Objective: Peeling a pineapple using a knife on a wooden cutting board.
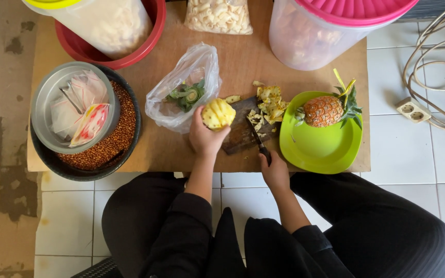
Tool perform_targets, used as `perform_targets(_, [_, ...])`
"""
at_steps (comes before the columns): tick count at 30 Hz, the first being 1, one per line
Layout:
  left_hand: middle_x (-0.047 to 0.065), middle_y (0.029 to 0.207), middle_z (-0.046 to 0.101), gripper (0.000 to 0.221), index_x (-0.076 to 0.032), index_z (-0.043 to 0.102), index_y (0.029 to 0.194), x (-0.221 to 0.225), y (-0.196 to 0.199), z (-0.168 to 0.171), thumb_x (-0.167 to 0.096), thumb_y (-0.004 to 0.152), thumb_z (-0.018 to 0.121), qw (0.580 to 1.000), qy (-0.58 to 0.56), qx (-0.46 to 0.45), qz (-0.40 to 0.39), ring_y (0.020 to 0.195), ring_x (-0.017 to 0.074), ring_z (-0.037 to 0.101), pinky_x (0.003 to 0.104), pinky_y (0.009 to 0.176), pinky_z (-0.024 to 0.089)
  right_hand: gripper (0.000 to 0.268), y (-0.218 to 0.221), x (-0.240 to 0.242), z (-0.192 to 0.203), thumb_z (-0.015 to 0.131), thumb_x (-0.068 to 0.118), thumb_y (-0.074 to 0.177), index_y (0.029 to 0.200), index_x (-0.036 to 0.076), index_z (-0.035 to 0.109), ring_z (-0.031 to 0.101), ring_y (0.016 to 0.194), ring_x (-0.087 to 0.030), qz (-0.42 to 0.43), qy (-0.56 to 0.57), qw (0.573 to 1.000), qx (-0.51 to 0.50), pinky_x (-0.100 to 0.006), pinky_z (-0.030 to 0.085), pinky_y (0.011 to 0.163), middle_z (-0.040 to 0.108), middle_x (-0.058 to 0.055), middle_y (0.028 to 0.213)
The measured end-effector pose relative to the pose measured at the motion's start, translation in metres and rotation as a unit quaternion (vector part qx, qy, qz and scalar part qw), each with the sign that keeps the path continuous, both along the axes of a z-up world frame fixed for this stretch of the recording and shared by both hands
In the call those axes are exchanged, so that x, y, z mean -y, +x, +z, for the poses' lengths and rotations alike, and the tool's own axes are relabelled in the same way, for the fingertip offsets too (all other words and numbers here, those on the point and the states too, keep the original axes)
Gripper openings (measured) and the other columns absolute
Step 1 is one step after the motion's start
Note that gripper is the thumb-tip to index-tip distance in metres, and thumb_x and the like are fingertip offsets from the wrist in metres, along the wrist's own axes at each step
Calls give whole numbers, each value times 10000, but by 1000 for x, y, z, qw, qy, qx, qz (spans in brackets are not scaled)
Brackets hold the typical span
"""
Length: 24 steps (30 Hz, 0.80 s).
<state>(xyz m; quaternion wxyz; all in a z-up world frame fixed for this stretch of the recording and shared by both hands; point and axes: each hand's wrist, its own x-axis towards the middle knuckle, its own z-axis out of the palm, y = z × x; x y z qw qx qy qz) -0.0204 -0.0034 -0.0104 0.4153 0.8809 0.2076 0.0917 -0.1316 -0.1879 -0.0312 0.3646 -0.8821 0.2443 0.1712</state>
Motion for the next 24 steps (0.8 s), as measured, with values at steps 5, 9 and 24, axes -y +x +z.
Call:
perform_targets(5, [42, 1174, 660, 826, -230, 642, 1225, -2, -18, -47, -216, 438, 892, 965, 129, 187, -129, 1019, 288, 692, 397, 897, 566, 503, -1, 5, 5, 568, 414, 1038, 1271, -29, 619, 725, 801, -299, -42, 69, 997, -3, -383, 623, 613, 718, -220, 925])
perform_targets(9, [79, 1254, 595, 907, -161, 589, 1262, -7, -30, -47, -199, 449, 990, 963, 100, 158, -193, 1124, 332, 656, 442, 985, 531, 540, -2, 0, 23, 553, 384, 1048, 1290, -98, 576, 680, 645, -218, -79, 139, 987, 27, -317, 590, 492, 678, -202, 824])
perform_targets(24, [66, 1144, 621, 769, -123, 610, 1199, -7, -40, -42, -269, 540, 980, 949, 29, 237, -204, 903, 228, 674, 343, 803, 578, 466, -18, -17, 90, 562, 311, 1020, 1309, -53, 597, 712, 969, -442, 110, -21, 989, 98, -513, 607, 738, 690, -288, 1036])
